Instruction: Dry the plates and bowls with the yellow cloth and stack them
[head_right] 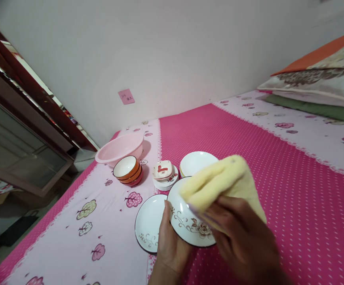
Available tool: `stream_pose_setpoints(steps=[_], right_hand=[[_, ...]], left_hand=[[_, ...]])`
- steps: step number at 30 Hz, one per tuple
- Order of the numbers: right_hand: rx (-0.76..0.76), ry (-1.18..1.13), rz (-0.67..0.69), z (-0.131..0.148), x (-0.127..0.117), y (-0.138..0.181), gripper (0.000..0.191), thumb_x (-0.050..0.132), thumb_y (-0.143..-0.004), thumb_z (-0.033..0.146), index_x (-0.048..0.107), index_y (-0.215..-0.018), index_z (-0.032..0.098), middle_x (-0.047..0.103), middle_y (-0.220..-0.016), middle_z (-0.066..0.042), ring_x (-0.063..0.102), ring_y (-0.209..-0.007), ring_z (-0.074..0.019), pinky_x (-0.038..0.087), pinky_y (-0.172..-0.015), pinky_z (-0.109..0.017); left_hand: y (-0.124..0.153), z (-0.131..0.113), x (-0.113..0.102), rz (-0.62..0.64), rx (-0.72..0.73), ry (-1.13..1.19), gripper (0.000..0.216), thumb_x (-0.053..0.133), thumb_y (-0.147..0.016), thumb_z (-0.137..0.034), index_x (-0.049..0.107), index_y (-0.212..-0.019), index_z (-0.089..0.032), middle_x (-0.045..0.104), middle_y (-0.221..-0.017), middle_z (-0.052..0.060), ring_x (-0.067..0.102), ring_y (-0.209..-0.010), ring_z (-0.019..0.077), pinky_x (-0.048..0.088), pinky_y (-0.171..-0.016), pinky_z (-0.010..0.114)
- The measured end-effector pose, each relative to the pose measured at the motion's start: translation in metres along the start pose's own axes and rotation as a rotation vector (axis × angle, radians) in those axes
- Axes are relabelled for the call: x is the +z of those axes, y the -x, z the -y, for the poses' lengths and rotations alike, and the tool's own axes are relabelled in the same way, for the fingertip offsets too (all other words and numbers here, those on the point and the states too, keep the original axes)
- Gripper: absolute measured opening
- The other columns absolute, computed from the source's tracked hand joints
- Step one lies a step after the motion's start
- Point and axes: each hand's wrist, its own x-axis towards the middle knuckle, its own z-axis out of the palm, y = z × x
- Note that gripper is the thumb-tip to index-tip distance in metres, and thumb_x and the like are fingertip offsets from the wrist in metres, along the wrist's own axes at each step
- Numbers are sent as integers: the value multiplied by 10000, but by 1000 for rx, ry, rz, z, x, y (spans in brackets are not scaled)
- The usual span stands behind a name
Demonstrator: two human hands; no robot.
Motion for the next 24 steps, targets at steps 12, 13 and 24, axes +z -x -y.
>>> stream_pose_setpoints(steps=[12, 13, 24], right_hand=[[-162, -21, 152, 0, 15, -8, 315, 528, -1019, 179, 625, -1314, 237, 720, -1270, -75, 663, -1232, -223, 557, -1059, -358], [-185, 32, 159, -1, 18, -7, 366, 534, -1018, 196, 603, -1376, 222, 674, -1378, -95, 597, -1336, -252, 520, -1116, -410], [-335, 277, 358, -5, 46, 12, 594, 454, -1024, 204, 353, -1608, 163, 589, -1521, -92, 497, -1428, -252, 402, -1167, -478]], left_hand=[[0, -10, -1, 5, 12, -20, 571, 419, -1031, -540, 757, -1227, -124, 706, -1377, 165, 547, -1412, 312, 411, -1198, 439], [1, -9, -2, 12, 13, -28, 575, 407, -1036, -540, 759, -1230, -129, 709, -1375, 158, 547, -1414, 302, 407, -1203, 429], [6, -3, 1, 76, -81, -26, 583, 327, -1085, -474, 772, -1200, -115, 722, -1367, 110, 570, -1394, 189, 404, -1188, 260]])
